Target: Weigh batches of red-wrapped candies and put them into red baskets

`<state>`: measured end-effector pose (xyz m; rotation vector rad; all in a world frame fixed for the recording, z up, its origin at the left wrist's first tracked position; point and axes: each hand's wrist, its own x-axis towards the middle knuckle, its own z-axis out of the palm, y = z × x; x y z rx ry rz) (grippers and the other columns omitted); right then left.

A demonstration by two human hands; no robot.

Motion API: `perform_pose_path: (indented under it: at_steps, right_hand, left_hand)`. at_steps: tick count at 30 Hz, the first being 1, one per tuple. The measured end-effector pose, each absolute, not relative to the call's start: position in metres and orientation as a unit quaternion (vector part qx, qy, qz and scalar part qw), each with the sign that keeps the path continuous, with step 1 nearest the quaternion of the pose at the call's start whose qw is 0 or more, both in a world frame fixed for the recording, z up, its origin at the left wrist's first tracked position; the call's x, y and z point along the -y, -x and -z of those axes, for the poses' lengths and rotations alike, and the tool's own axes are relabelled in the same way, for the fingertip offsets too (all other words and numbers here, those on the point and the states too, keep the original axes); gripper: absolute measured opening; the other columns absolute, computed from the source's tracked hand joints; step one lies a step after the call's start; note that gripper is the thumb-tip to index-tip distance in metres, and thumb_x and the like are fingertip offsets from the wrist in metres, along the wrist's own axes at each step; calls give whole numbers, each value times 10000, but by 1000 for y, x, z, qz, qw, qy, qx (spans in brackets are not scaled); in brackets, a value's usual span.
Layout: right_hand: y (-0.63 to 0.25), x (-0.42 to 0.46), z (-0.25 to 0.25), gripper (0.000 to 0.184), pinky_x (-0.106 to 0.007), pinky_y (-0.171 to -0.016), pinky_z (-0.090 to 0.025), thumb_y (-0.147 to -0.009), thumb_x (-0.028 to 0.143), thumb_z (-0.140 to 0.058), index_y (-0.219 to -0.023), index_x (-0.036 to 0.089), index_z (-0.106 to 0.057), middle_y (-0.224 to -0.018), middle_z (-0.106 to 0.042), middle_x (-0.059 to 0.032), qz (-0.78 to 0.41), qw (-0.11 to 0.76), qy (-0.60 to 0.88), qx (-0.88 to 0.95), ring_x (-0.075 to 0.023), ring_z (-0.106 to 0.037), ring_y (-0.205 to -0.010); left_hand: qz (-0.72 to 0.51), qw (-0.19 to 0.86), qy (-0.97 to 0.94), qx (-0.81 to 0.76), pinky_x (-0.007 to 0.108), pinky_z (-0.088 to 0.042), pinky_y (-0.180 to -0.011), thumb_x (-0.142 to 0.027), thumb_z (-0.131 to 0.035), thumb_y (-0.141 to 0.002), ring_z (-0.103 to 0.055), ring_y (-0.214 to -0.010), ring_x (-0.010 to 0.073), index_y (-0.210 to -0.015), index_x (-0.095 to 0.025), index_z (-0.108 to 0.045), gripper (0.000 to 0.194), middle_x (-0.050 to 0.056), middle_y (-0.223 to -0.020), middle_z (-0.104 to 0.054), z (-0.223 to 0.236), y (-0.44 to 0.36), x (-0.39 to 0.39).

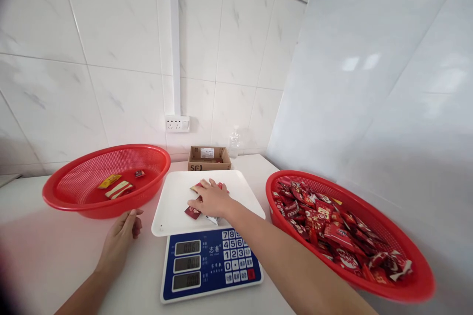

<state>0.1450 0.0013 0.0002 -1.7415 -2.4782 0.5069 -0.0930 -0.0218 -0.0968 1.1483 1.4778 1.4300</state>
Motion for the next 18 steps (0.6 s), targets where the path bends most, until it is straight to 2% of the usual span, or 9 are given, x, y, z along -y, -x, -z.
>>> perform_pose_path:
  at_steps: [2,5,7,10,12,14,18]
  right_hand:
    - [-144,-1,-2,614,-559,-1053,-59,-842,602,-301,-1375,301,-357,-1499,-215,-27,-175,39,544,820,-302,-69,-1374]
    - [-160,4,-8,614,-551,-1057,-102,-858,587,-280,-1376,269,-366,-1482,-262,-50,-180,70,548,814,-284,-84,-1376]
    - [-184,10,-15,642,-500,-1079,-124,-858,582,-284,-1377,215,-373,-1478,-267,-71,-160,96,579,794,-262,-103,-1377]
    - [-232,25,-26,624,-420,-1094,-182,-848,524,-357,-1378,195,-371,-1468,-291,-65,-131,113,631,756,-246,-230,-1347]
    - [-267,38,-29,584,-406,-1065,-264,-848,456,-375,-1376,207,-376,-1429,-369,-56,-133,97,668,726,-261,-342,-1296]
    - [-300,51,-25,557,-401,-1048,-297,-840,406,-386,-1356,201,-412,-1389,-429,-60,-131,61,708,691,-272,-390,-1265]
    - [-349,71,-1,570,-377,-1044,-317,-791,319,-447,-1352,221,-427,-1390,-429,-50,-172,-19,725,667,-267,-393,-1266]
  left_hand:
    - [-564,384,-449,-577,258,-390,-481,-699,-470,-651,-459,-549,138,-870,-183,-548,566,-17,-596,-490,99,94,21]
    - [-565,386,-452,-573,261,-394,-487,-706,-473,-650,-465,-552,137,-869,-182,-554,573,-14,-605,-498,101,95,19]
    - [-565,387,-451,-572,258,-396,-494,-693,-472,-663,-467,-561,136,-872,-184,-557,557,-15,-610,-500,102,95,19]
    - [-566,392,-445,-572,260,-392,-494,-687,-476,-659,-466,-561,138,-866,-183,-557,550,-15,-609,-496,100,94,19]
    - [-565,393,-445,-572,264,-391,-495,-687,-478,-654,-467,-561,142,-869,-182,-554,554,-14,-609,-495,99,93,20]
    - [-565,394,-447,-571,264,-390,-497,-683,-478,-657,-466,-564,143,-877,-182,-552,552,-14,-608,-492,97,92,21]
    - [-564,397,-444,-572,260,-394,-498,-675,-476,-663,-459,-564,137,-877,-181,-553,544,-15,-611,-493,97,93,22]
